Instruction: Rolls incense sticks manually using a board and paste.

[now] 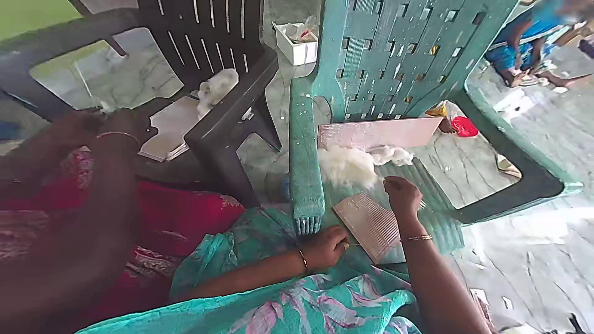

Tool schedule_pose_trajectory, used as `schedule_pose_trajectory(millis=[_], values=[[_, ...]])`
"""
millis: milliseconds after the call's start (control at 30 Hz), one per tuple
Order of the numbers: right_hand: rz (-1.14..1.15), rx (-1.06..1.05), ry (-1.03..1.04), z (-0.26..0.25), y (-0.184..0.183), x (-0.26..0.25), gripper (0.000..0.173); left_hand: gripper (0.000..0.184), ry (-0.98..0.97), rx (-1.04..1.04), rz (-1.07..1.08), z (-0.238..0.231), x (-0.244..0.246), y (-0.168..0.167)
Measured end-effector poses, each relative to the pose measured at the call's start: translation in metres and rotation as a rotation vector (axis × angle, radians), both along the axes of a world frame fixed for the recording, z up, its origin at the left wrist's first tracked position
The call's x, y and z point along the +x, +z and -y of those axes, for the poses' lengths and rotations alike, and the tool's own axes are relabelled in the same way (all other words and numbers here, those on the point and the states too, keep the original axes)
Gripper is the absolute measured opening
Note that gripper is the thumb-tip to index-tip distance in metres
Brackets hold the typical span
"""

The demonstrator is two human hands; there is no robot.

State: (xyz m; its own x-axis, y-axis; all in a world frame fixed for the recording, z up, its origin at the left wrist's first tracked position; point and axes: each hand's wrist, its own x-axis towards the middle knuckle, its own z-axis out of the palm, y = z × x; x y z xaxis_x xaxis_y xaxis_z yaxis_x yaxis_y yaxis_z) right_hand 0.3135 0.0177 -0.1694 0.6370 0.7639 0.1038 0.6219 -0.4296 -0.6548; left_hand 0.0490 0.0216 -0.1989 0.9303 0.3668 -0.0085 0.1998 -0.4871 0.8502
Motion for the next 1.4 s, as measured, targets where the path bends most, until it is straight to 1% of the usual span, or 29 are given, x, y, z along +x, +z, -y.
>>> schedule_pose_trajectory(millis=[67, 100, 167, 267, 333, 400, 467, 567, 667, 733, 800, 867, 933, 1000, 1133, 1233, 1300, 1367, 1400], values=[[-0.136, 0.058, -0.066, 0.009, 0.001, 0.004, 0.018, 0.029, 0.003, 0.001, -0.035, 0.0, 0.0, 0.003], [-0.23, 0.124, -0.093, 0.013, 0.002, 0.006, 0.018, 0.029, 0.004, 0.004, -0.054, 0.0, 0.0, 0.004], [-0.476, 0.318, -0.124, 0.023, 0.008, 0.004, 0.017, 0.031, 0.01, 0.012, -0.096, 0.001, 0.0, 0.007], [-0.876, 0.583, -0.133, 0.042, 0.021, -0.003, 0.012, 0.033, 0.025, 0.009, -0.122, 0.002, 0.001, 0.01], [-1.033, 0.655, -0.144, 0.052, 0.023, -0.005, 0.014, 0.034, 0.03, 0.022, -0.111, 0.003, 0.0, 0.009], [-1.075, 0.639, -0.154, 0.061, 0.021, -0.005, 0.015, 0.033, 0.019, 0.039, -0.096, 0.002, -0.001, 0.005], [-1.032, 0.583, -0.161, 0.063, 0.017, -0.006, 0.017, 0.033, 0.006, 0.037, -0.085, 0.002, -0.002, 0.003], [-0.897, 0.471, -0.106, 0.055, 0.009, -0.008, 0.02, 0.032, -0.001, 0.028, -0.07, 0.001, -0.002, 0.001], [-0.728, 0.285, -0.041, 0.032, 0.006, -0.012, 0.018, 0.03, -0.025, 0.035, -0.036, -0.001, -0.002, -0.001], [-0.535, 0.116, 0.104, 0.013, 0.002, -0.013, 0.02, 0.028, -0.054, 0.068, 0.013, -0.001, -0.003, -0.004], [-0.308, -0.024, 0.321, -0.009, -0.001, -0.014, 0.022, 0.027, -0.095, 0.081, 0.017, -0.003, -0.003, -0.005], [-0.108, -0.074, 0.509, -0.03, -0.004, -0.02, 0.024, 0.027, -0.123, 0.064, 0.006, -0.005, -0.003, -0.006], [-0.009, -0.067, 0.645, -0.048, -0.012, -0.028, 0.023, 0.026, -0.144, 0.033, -0.019, -0.006, -0.003, -0.004], [0.016, -0.091, 0.716, -0.063, -0.022, -0.036, 0.023, 0.026, -0.165, 0.03, -0.033, -0.007, -0.002, -0.003], [0.108, -0.229, 0.701, -0.079, -0.027, -0.053, 0.026, 0.024, -0.204, 0.038, -0.009, -0.009, -0.002, -0.003], [0.183, -0.276, 0.698, -0.079, -0.027, -0.06, 0.015, 0.025, -0.215, 0.038, -0.015, -0.009, -0.002, -0.004], [0.255, -0.34, 0.664, -0.075, -0.022, -0.064, 0.018, 0.025, -0.205, 0.035, -0.018, -0.008, -0.003, -0.003], [0.2, -0.289, 0.541, -0.063, -0.009, -0.064, 0.021, 0.025, -0.192, 0.042, -0.019, -0.008, -0.003, -0.002], [0.155, -0.201, 0.462, -0.055, -0.004, -0.062, 0.024, 0.025, -0.184, 0.05, -0.016, -0.008, -0.003, -0.002]])
